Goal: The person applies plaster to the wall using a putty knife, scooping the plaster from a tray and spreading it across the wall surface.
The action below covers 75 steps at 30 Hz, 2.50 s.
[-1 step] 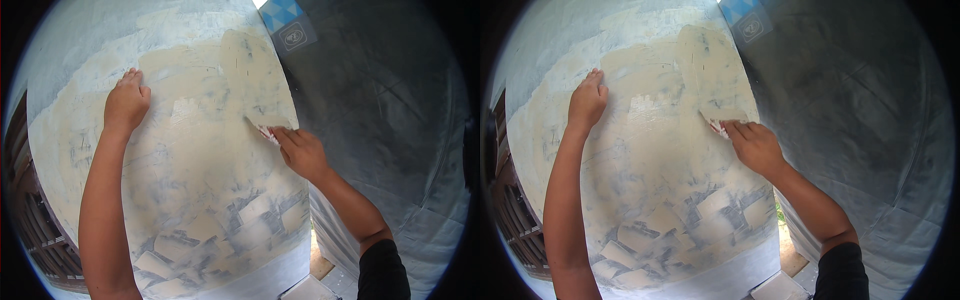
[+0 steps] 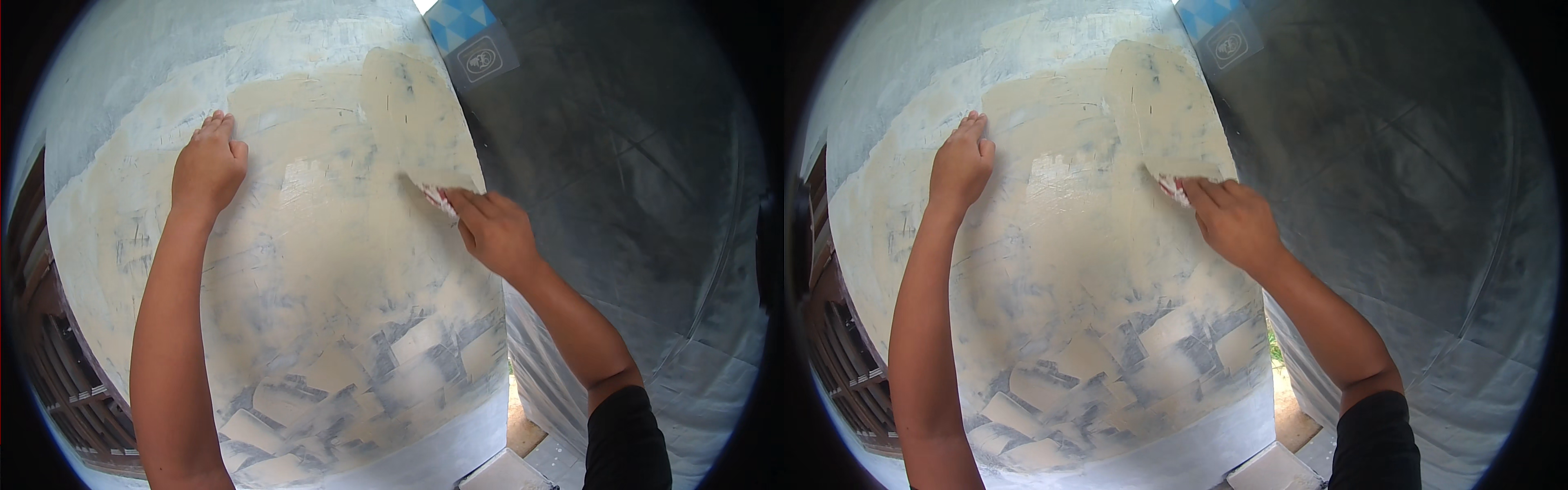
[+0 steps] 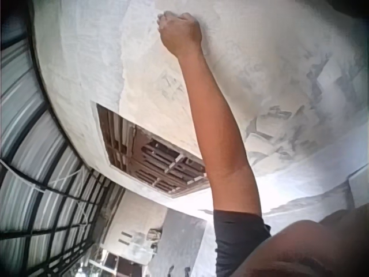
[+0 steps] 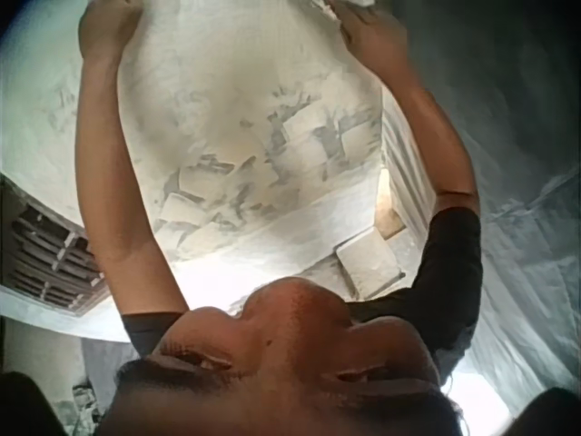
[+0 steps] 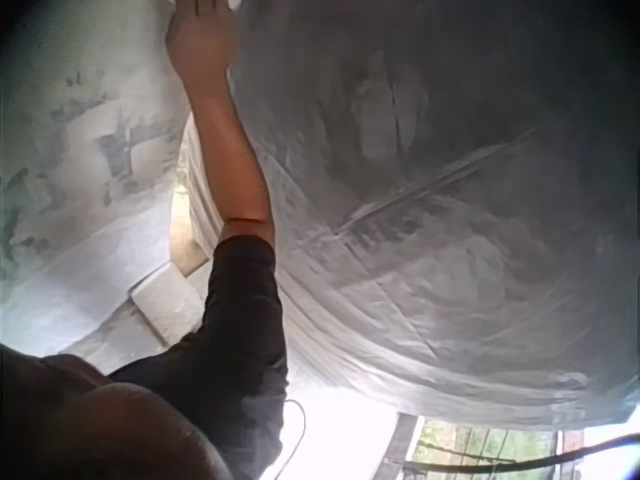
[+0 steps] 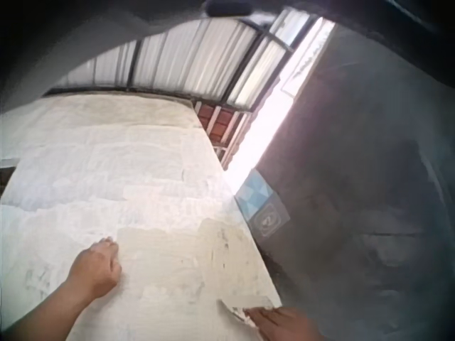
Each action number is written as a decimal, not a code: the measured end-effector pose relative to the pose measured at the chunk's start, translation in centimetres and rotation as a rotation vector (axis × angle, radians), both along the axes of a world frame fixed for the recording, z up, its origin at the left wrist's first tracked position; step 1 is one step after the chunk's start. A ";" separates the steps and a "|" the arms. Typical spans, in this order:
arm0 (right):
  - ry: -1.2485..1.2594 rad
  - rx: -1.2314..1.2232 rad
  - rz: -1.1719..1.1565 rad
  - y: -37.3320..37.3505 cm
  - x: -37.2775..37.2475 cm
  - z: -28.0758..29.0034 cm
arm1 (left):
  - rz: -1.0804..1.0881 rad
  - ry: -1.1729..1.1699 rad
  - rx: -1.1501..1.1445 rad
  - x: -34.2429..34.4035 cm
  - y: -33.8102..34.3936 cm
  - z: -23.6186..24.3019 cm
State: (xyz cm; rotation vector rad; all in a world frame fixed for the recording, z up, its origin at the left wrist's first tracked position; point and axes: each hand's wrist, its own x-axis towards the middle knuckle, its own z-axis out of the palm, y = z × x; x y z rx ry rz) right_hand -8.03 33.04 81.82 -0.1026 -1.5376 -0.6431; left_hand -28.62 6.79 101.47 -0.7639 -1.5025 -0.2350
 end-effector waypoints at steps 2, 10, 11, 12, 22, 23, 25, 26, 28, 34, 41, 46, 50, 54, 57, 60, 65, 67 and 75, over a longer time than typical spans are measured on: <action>0.097 -0.010 0.036 -0.2 -0.2 5.6 | 0.009 0.010 0.013 0.2 -0.8 -0.2; 0.110 0.100 -0.143 2.4 -5.3 12.7 | -0.044 0.009 0.004 0.6 0.5 -0.1; 0.101 0.175 -0.117 2.0 -6.4 10.4 | -0.033 -0.001 -0.004 0.4 0.2 -0.1; 0.052 0.201 -0.129 1.2 -6.6 7.6 | -0.023 -0.007 -0.007 0.1 -0.1 0.1; -0.001 0.083 -0.050 -0.1 -0.5 0.4 | -0.008 0.026 0.017 -0.2 0.2 -0.3; 0.054 0.083 -0.059 0.5 -0.2 2.3 | -0.002 0.023 0.021 0.0 -0.2 -0.2; 0.083 0.038 -0.073 2.2 0.0 5.5 | -0.004 0.014 0.014 0.2 0.2 -0.2; 0.078 0.029 -0.078 3.2 0.0 6.8 | 0.001 0.010 0.017 0.4 0.6 -0.3; 0.121 0.028 -0.086 4.7 -0.7 8.4 | 0.005 0.003 0.016 0.6 0.7 -0.2; -0.027 0.057 -0.054 3.7 -3.9 -2.7 | 0.021 0.019 0.024 -0.1 0.3 -0.2; -0.048 -0.010 -0.018 0.5 -0.3 -9.5 | 0.047 0.032 -0.018 -0.4 0.2 0.2; 0.170 -0.011 -0.040 3.4 0.1 0.2 | 0.090 0.001 -0.025 0.3 -0.7 0.4; 0.145 -0.022 -0.032 7.1 0.1 5.5 | 0.009 0.002 -0.050 0.8 0.1 0.5; 0.017 -0.020 -0.021 8.4 -1.3 -0.4 | 0.035 -0.001 -0.052 0.5 0.2 0.3; -0.045 -0.010 -0.023 7.8 -0.1 -6.0 | 0.056 0.024 -0.037 0.1 -0.4 0.2; -0.044 -0.005 0.013 6.3 2.1 -5.6 | 0.078 0.022 -0.044 -0.2 -0.2 0.5; 0.122 0.017 -0.018 6.4 2.1 1.7 | 0.074 0.000 -0.016 0.2 0.2 0.2; 0.095 0.020 -0.038 7.1 0.9 1.1 | 0.073 -0.003 -0.019 0.4 0.4 0.4; -0.054 -0.025 0.007 4.5 0.8 -7.5 | -0.003 -0.042 -0.091 0.5 -0.7 1.0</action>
